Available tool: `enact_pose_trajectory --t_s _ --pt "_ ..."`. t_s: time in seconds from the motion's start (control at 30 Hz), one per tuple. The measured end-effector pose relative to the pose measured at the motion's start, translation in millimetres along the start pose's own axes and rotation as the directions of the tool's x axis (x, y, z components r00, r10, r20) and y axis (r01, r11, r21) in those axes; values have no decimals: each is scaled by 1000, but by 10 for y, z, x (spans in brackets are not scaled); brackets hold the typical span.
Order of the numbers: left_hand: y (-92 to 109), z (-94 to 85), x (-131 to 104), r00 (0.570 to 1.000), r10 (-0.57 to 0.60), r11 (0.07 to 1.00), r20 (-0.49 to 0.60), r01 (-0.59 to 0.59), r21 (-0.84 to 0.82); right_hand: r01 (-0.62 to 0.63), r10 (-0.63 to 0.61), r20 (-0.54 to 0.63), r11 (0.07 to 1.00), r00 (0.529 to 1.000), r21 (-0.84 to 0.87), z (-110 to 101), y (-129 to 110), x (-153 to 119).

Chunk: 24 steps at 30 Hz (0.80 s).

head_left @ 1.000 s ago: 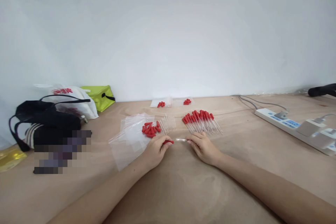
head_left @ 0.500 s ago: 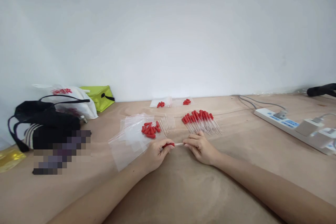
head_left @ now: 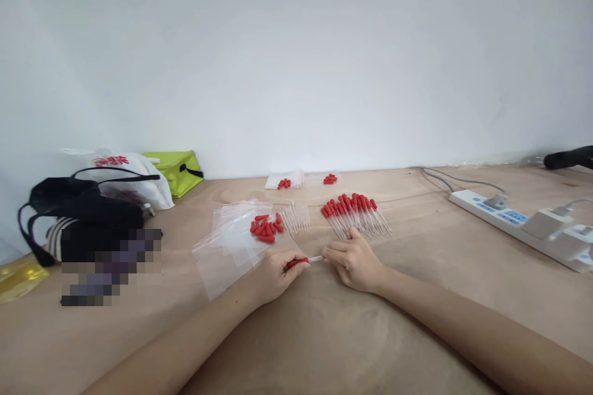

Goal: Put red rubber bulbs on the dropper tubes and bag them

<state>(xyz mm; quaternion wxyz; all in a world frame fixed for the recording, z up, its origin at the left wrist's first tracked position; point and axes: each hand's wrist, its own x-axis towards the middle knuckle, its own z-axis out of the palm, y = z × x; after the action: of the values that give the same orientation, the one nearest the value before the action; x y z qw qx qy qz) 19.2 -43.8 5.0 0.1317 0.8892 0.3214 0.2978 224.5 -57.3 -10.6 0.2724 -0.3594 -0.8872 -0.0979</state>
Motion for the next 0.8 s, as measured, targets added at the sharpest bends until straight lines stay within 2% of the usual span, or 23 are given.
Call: enact_pose_trajectory --t_s 0.37,0.57,0.8 --pt "29 8 22 999 47 999 -13 -46 21 -17 21 -71 999 997 47 67 -72 74" --pt "-27 -16 51 998 58 998 19 -59 32 -25 26 -24 999 999 22 91 -55 90" --pt "-197 -101 55 972 202 978 117 -207 27 33 -31 26 994 999 -108 23 -90 135"
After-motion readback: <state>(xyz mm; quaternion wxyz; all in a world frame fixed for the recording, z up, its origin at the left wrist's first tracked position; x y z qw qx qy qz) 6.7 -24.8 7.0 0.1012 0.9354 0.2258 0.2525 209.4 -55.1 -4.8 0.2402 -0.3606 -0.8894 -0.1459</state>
